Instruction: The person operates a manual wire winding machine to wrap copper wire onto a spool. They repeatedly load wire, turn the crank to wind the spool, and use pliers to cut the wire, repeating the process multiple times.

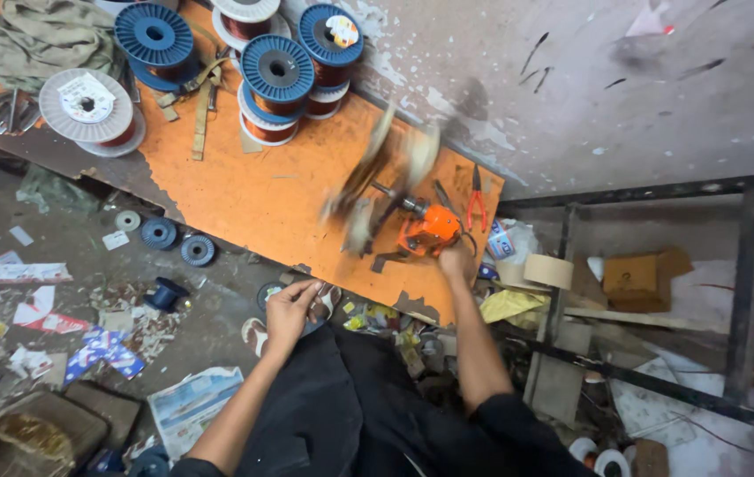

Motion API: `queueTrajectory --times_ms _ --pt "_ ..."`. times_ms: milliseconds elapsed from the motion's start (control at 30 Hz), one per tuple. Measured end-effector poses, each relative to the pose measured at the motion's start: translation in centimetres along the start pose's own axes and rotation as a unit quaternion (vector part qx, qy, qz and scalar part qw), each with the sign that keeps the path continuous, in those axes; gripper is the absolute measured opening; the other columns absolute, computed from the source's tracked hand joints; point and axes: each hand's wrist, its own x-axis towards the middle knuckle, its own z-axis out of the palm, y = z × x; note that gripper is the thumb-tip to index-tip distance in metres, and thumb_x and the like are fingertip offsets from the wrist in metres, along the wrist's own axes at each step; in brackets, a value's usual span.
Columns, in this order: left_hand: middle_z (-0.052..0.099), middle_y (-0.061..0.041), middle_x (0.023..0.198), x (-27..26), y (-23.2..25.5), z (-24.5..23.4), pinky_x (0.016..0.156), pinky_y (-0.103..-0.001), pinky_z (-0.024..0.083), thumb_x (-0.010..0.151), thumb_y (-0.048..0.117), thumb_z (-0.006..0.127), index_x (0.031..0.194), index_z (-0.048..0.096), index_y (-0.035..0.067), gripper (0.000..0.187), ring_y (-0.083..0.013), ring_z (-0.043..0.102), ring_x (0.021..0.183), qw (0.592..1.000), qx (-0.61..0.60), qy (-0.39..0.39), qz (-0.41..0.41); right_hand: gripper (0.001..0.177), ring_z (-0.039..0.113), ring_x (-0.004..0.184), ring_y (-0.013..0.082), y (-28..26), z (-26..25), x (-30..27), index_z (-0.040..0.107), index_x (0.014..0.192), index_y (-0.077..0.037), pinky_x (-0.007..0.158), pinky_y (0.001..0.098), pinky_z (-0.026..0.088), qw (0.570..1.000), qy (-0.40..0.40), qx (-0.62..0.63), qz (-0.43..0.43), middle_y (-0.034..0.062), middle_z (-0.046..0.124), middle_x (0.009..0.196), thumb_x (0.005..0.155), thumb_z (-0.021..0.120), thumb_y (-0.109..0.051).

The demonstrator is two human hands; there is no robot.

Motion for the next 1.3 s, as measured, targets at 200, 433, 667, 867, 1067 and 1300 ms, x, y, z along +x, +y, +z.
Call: queueTrajectory --times_ms 200,433,667,867,1067,1300 --pt "0.073 -0.005 0.073 0.4 -0.3 -0.3 0.043 -0.025 0.042 0.093 0.018 0.073 0.102 0.080 0.000 0.022 -0.0096 0.057 0.045 0.999 -0.028 -0.030 -0.034 0.073 0.070 0.095 0.0484 2.9 -1.7 -6.8 0.079 0.095 -0.004 0.084 0.0585 0.054 0.999 0.008 -0.046 0.001 0.0275 0.073 0.095 0.107 0.032 -0.058" --pt "0.073 -0.005 0.071 2.2 -1.4 1.7 0.043 -0.025 0.045 0.094 0.022 0.074 0.102 0.081 0.002 0.023 -0.0078 0.059 0.047 0.997 -0.054 -0.048 -0.015 0.074 0.068 0.076 0.0505 6.2 -6.3 -6.9 0.077 0.079 0.001 0.073 0.0603 0.052 0.982 0.186 -0.027 -0.002 0.0285 0.070 0.076 0.106 0.039 -0.056" --pt "0.073 0.000 0.070 2.6 2.3 2.7 0.036 -0.029 0.044 0.092 0.025 0.073 0.102 0.082 0.009 0.021 -0.0095 0.059 0.040 0.998 0.035 -0.004 -0.050 0.072 0.067 0.073 0.0512 3.0 -13.2 2.1 0.076 0.082 0.007 0.075 0.0598 0.051 0.957 0.279 -0.014 -0.083 0.0320 0.068 0.076 0.113 0.048 -0.051" --pt "0.072 -0.002 0.068 1.9 4.0 3.0 0.035 -0.029 0.041 0.094 0.026 0.072 0.100 0.082 0.006 0.023 -0.0108 0.056 0.037 0.999 0.028 0.015 -0.040 0.074 0.068 0.078 0.0522 -2.4 -14.1 7.5 0.076 0.085 0.012 0.073 0.0580 0.052 0.971 0.239 0.002 -0.032 0.0349 0.070 0.083 0.112 0.053 -0.053" --pt "0.073 -0.002 0.068 1.1 3.4 2.4 0.037 -0.028 0.043 0.094 0.026 0.074 0.099 0.082 0.006 0.023 -0.0101 0.057 0.038 0.999 0.029 0.025 -0.020 0.060 0.069 0.088 0.0473 -4.8 -10.8 5.8 0.077 0.100 0.002 0.072 0.0571 0.052 0.996 0.076 0.038 0.029 0.0282 0.073 0.096 0.098 0.060 -0.055" --pt "0.072 -0.001 0.070 -0.5 3.0 1.6 0.040 -0.028 0.045 0.095 0.027 0.072 0.102 0.082 0.008 0.022 -0.0096 0.057 0.041 0.999 0.034 0.017 -0.022 0.046 0.068 0.080 0.0470 -3.4 -5.8 -2.4 0.076 0.111 -0.007 0.068 0.0583 0.052 0.996 0.045 0.014 -0.081 0.0249 0.073 0.096 0.093 0.057 -0.045"
